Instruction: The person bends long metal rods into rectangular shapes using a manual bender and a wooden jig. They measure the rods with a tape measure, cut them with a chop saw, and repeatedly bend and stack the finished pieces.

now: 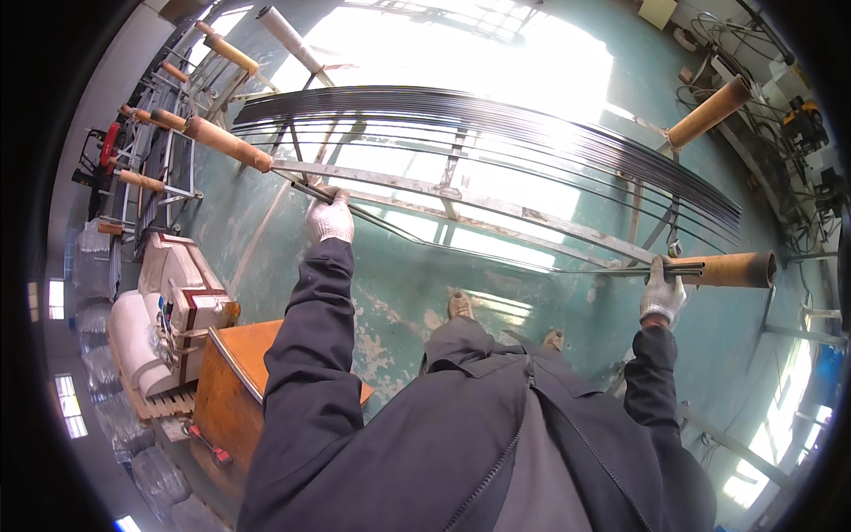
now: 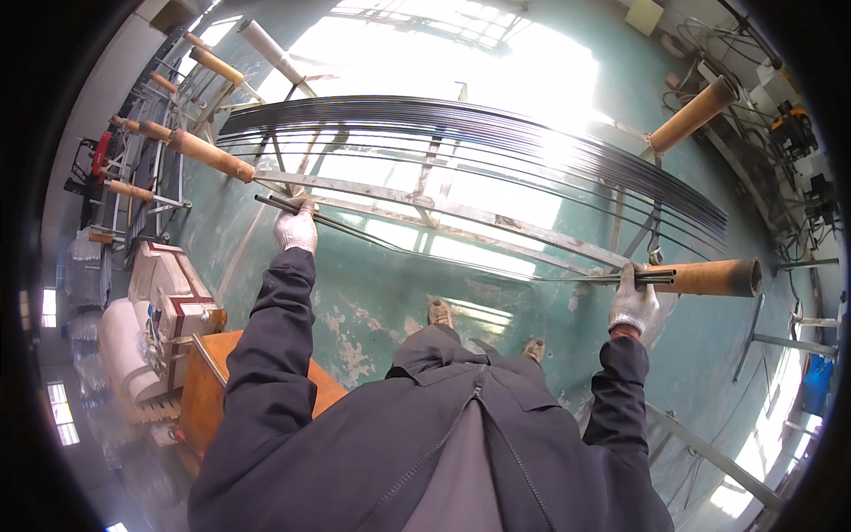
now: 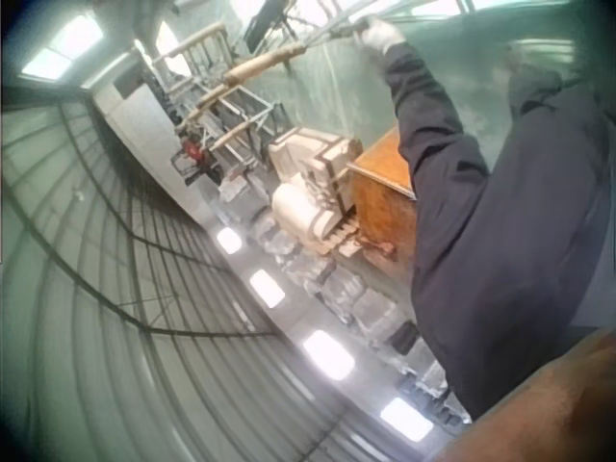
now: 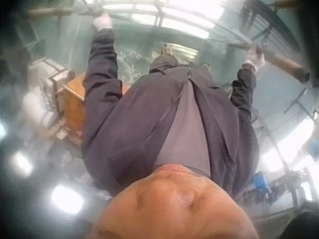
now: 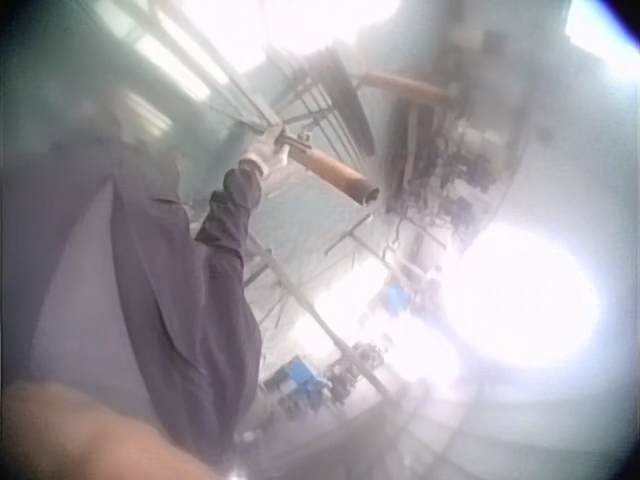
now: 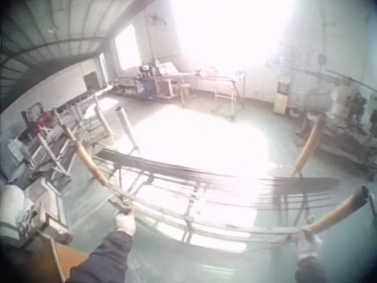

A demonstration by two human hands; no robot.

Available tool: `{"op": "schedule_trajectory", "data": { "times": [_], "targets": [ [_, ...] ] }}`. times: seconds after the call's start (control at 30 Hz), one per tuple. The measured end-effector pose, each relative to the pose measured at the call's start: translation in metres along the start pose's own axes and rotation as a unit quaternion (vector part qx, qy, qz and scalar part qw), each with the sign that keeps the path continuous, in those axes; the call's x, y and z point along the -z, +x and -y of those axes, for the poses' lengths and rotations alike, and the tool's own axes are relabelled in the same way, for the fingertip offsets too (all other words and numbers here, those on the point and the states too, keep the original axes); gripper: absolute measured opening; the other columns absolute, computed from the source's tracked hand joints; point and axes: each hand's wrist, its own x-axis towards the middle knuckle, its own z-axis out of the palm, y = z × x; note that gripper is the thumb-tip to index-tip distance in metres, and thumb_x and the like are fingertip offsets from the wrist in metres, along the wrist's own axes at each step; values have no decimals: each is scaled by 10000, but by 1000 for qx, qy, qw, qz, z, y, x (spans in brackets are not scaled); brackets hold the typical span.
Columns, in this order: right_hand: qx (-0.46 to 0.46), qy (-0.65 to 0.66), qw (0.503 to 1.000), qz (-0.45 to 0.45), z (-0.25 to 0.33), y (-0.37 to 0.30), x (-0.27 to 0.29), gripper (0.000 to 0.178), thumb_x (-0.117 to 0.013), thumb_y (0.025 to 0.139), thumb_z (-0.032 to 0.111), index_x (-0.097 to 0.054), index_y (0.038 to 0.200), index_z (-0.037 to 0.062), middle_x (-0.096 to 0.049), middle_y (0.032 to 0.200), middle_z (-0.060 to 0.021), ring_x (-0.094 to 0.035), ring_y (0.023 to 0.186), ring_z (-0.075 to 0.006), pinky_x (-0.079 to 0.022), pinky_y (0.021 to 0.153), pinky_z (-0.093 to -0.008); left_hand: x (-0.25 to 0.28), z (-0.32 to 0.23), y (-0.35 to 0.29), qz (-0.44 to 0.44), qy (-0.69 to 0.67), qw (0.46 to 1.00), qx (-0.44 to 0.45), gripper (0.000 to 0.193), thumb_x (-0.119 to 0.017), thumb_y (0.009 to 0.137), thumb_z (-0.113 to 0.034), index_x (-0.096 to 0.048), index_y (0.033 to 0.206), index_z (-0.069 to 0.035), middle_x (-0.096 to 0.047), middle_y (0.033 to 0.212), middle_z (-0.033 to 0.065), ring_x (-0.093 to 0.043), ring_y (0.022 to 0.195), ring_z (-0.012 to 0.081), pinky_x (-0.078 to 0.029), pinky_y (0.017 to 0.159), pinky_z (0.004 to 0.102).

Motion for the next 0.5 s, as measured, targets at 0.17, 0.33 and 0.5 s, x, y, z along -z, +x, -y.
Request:
{"op": "schedule_trajectory", "data": {
  "times": [0.17, 0.33, 0.5],
  "targets": [
    [17, -151, 987, -45, -8, 3, -45, 473, -788, 1080, 446, -828, 1336, 51, -855, 1249, -198, -804, 1236, -338, -570, 1123, -436, -28, 8, 53, 25, 82, 996, 11, 164, -899, 984, -146, -820, 1071, -31, -835, 991, 90, -780, 927, 222, -618, 884, 377],
    [22, -141, 989, -36, -9, 13, -54, 591, -708, 1100, 590, -796, 1406, 93, -798, 1363, -240, -740, 1310, -441, -564, 1113, -477, -42, 12, 74, 28, 87, 994, 62, 206, -844, 1046, -209, -820, 1138, -26, -843, 1063, 117, -788, 999, 243, -608, 943, 376],
    [-57, -304, 950, -33, -17, 12, -61, 799, -565, 1103, 752, -747, 1459, 61, -722, 1442, -313, -633, 1381, -551, -526, 1134, -584, -34, 22, 71, 49, 181, 979, 79, 325, -810, 1083, -273, -797, 1261, -1, -851, 1206, 159, -796, 1113, 294, -591, 1008, 386]
  ]
}}
